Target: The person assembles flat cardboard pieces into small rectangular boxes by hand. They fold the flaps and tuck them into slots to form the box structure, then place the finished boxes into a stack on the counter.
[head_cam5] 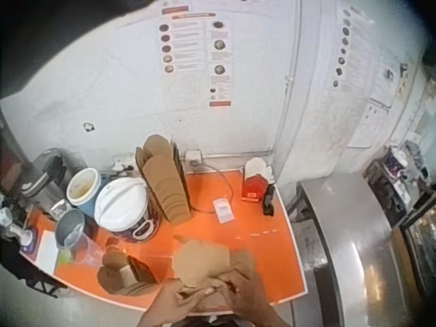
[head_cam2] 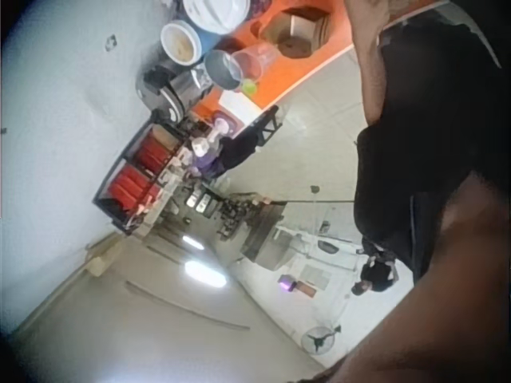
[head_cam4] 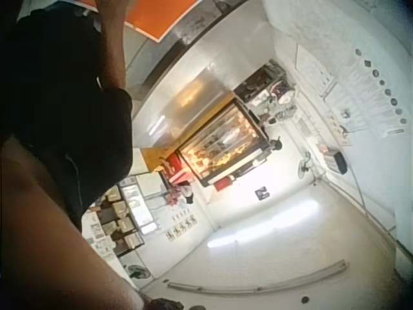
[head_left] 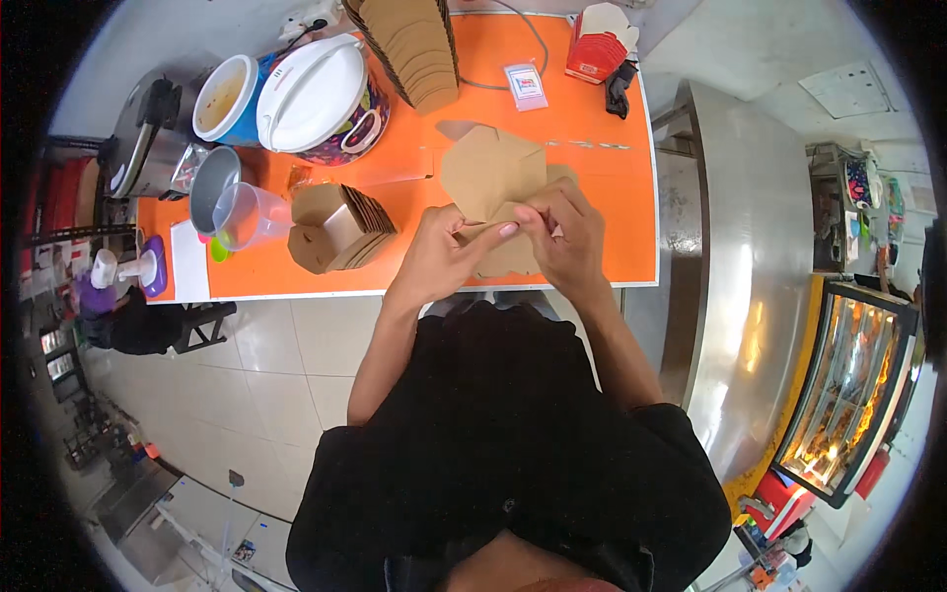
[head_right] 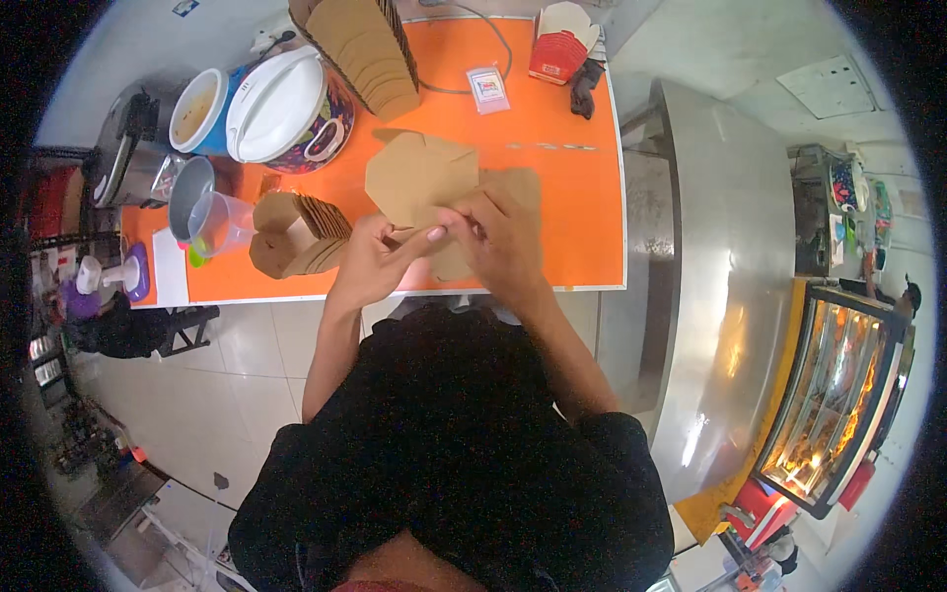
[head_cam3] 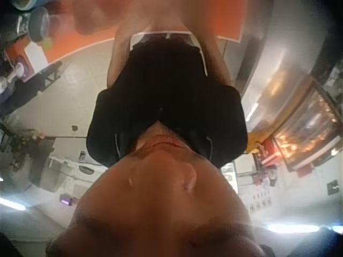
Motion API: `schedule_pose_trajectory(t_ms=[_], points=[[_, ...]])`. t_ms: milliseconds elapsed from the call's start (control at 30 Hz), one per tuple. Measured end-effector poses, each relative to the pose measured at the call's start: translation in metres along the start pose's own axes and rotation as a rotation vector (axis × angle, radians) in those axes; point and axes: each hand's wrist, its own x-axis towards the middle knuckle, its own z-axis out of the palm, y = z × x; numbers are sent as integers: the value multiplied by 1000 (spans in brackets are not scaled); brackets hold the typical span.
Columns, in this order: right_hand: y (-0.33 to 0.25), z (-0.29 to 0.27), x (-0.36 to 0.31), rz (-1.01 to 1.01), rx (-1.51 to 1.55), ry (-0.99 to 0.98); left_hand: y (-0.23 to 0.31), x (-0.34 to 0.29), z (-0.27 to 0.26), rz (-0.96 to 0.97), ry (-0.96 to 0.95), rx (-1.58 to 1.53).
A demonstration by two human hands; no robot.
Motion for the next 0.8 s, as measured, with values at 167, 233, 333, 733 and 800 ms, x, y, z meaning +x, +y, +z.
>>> schedule_pose_trajectory(t_ms=[167,233,333,733,800], points=[[-4,18,-10,123,190,186,-5,-7,3,137,-25,-8],[1,14,-5,97,213,158,-47,5,-24,-148,-46,59],[12,22,-15,316,390,124,-47,17,-13,-199,158,-135],[13,-14,-26,241,380,77,-23,6,2,116,-38,117],[13,-21,-20,263,350,60,-27,5,10,280,-61,116]])
